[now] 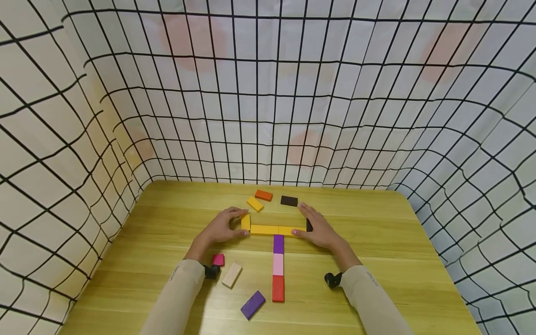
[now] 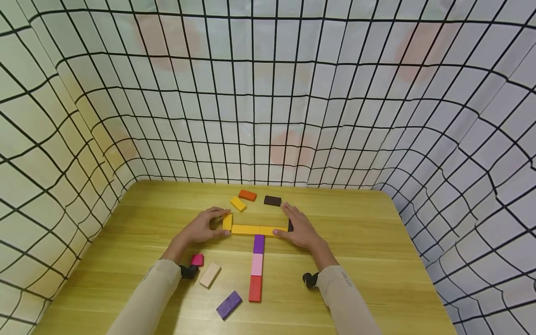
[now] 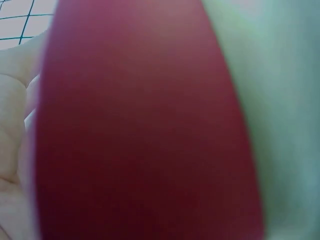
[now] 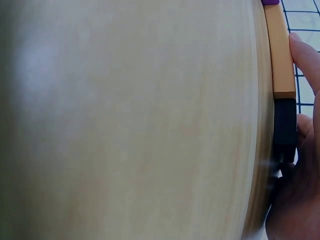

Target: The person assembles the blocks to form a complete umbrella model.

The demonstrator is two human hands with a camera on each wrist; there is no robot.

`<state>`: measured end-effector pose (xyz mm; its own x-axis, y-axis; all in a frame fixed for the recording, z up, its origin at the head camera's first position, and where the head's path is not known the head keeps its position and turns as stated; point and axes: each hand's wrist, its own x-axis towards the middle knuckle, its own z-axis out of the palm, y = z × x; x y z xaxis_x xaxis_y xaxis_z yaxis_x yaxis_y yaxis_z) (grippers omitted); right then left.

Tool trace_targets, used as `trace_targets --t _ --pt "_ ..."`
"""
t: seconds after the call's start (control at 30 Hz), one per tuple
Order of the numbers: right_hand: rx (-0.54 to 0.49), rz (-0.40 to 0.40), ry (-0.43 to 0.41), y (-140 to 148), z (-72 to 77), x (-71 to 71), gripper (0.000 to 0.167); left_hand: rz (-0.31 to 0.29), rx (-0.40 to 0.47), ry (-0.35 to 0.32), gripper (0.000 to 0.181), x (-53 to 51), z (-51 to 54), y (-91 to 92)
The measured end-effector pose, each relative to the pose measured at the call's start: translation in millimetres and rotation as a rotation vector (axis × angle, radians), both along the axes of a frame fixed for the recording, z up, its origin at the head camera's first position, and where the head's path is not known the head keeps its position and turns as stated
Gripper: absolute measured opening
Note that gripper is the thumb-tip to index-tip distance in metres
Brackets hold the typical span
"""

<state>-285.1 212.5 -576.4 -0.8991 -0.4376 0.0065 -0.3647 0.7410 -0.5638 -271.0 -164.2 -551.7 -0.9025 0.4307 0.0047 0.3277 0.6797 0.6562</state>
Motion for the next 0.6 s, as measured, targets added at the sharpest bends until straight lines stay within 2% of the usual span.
trace_targets --t 0.17,0.27,0.43,0.6 --pt "-0.008 0.002 0.003 -2.2 5.3 2.8 0.099 0.019 0.006 -0.004 0.083 -2.2 -1.5 -1.1" --pt "-0.003 0.002 -0.008 -3.1 8.6 3.7 0.099 0.043 0.045 -0.022 0.081 -4.1 -0.2 -2.0" --pt "0.021 0.003 -0.010 -3.4 9.6 2.8 0.098 0.085 0.145 -0.071 0.077 -7.7 8.8 -1.6" --pt "0.024 0.006 -0.006 -3.2 10.4 2.6 0.098 0.119 0.112 -0.077 0.076 -15.2 17.1 3.1"
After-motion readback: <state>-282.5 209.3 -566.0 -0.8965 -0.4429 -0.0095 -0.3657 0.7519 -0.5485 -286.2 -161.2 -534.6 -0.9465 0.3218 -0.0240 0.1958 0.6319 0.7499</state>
